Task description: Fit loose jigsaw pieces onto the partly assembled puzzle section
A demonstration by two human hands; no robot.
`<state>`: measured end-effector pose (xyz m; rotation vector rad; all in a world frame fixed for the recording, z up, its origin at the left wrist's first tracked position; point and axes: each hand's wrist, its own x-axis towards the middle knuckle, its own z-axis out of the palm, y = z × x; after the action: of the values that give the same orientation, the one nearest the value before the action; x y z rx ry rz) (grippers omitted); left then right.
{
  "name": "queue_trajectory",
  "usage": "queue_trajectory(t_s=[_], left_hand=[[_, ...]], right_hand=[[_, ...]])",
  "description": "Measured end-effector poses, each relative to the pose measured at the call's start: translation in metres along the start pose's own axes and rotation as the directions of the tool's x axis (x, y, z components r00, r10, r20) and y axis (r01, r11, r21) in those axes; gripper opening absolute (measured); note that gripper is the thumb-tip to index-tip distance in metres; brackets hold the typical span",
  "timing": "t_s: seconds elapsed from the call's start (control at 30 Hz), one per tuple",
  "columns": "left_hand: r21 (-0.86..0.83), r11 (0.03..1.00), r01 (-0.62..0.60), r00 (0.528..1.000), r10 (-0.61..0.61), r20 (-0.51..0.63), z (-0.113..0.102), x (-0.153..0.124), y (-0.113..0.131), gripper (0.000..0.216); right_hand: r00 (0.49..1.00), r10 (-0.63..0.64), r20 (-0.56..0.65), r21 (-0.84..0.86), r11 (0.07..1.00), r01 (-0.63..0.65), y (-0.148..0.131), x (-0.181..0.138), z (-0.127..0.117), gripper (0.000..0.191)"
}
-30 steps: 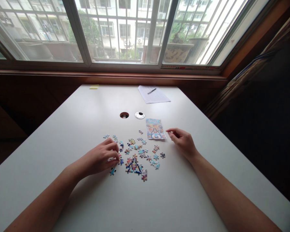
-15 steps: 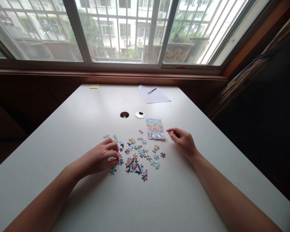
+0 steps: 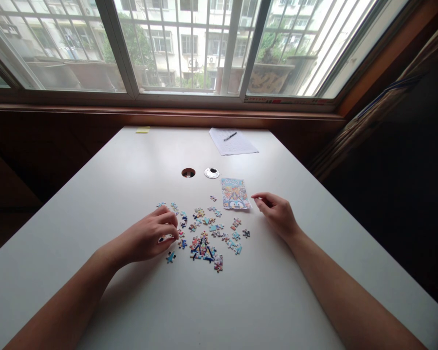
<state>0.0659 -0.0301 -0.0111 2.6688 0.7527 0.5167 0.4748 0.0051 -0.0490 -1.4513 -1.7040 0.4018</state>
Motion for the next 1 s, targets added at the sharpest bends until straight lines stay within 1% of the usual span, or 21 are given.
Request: queue_trajectory(t_s=[0.23,0.47,0.6,0.73,1.0], left_hand=[[0.005,1.0,-0.022,1.0,0.022,-0.012,0.0025,0.0005,-0.001,0.01],[0.034,0.999,-0.026,0.999,0.024,0.039,0.0036,0.0016,0.0013,0.032],[0.038,0.998,-0.04,0.998,0.038,0.052,0.0032,0.0031,0.0038,0.04],[0.043,0.997,-0.056,0.997,0.054,0.048,0.0033,0.0037,0.0045,0.037],[0.055,0.998,-0.033,0.999,0.032,0.016,0.0057,0.0003,-0.0016,0.018]], right_hand=[[1.0,0.0,0.0,0.008,1.0,0.0,0.0006,-0.0006,0.0001,0.026],[1.0,-0.001,0.005,0.002,1.0,0.001,-0.0005,-0.0005,0.0,0.026],[1.0,0.0,0.0,-0.001,1.0,0.0,-0.0004,-0.0002,0.0005,0.025],[1.0,0.002,0.005,-0.001,1.0,-0.002,0.0001,-0.0002,0.0003,0.025],[1.0,0.004,0.009,-0.007,1.0,-0.004,-0.0024,-0.0006,-0.0008,0.025]])
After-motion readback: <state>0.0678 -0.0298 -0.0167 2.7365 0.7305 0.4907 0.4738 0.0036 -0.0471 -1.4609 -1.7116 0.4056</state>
